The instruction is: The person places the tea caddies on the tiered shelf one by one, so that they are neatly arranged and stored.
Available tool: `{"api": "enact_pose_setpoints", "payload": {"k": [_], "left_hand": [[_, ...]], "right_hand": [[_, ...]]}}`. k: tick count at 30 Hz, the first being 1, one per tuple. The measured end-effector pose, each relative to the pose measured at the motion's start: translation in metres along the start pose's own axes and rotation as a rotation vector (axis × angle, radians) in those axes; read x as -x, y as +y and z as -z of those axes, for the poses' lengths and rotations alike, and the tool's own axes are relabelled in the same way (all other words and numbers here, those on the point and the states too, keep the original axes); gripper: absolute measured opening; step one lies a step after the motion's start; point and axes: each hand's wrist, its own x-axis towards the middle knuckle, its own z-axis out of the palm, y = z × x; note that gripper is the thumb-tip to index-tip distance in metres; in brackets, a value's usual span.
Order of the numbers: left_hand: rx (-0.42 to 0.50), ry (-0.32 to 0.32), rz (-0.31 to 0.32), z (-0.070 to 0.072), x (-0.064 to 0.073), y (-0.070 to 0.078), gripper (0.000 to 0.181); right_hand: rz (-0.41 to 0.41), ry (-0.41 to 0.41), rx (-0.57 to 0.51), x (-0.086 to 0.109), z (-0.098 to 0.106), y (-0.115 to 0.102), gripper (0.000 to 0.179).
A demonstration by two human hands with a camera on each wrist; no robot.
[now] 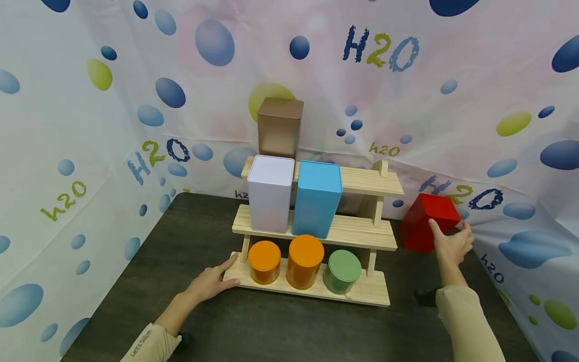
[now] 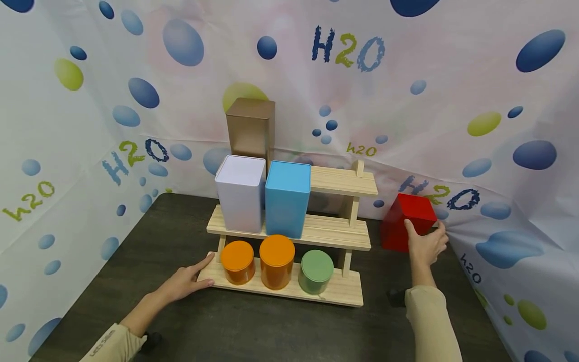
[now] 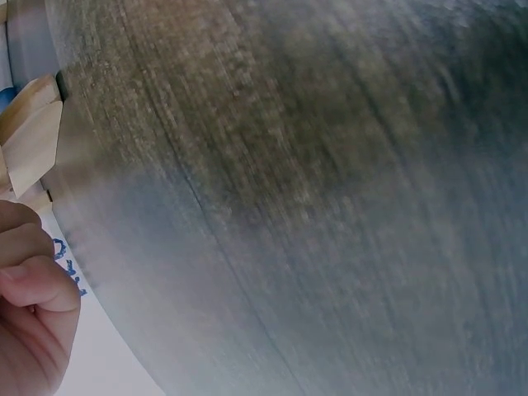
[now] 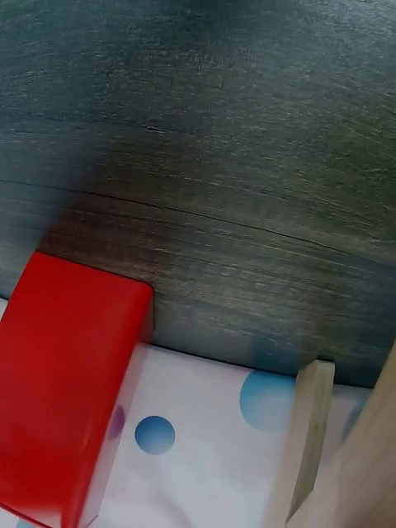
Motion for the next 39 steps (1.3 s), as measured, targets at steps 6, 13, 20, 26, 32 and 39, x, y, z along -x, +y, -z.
{"api": "enact_pose_setpoints", "payload": {"k": [6, 13, 20, 26, 32, 39], "left_hand": [[-0.023, 0.004, 0.001, 0.000, 0.001, 0.001, 0.077], [-0.037, 0.005, -0.005, 0.003, 0.002, 0.002, 0.076], [-0.034, 0.007, 0.001, 0.001, 0.001, 0.003, 0.076], [-0.038, 0.012, 0.012, 0.003, 0.001, 0.004, 0.075], [-0.046, 0.010, 0.010, 0.003, 0.001, 0.005, 0.075], [-0.047, 0.003, 0.024, 0.003, 0.000, 0.004, 0.076]], "right_hand": [[-0.007, -0.077, 0.065, -0.005, -0.007, 0.000, 0.103], [-0.037, -0.094, 0.082, -0.010, -0.014, 0.006, 0.110], [-0.079, -0.071, 0.073, -0.016, -0.019, 0.003, 0.108], [-0.079, -0.056, 0.112, -0.021, -0.023, -0.005, 0.110], [-0.058, -0.032, 0.157, -0.023, -0.020, -0.008, 0.106], [-0.016, -0.027, 0.150, -0.019, -0.015, -0.004, 0.104]]}}
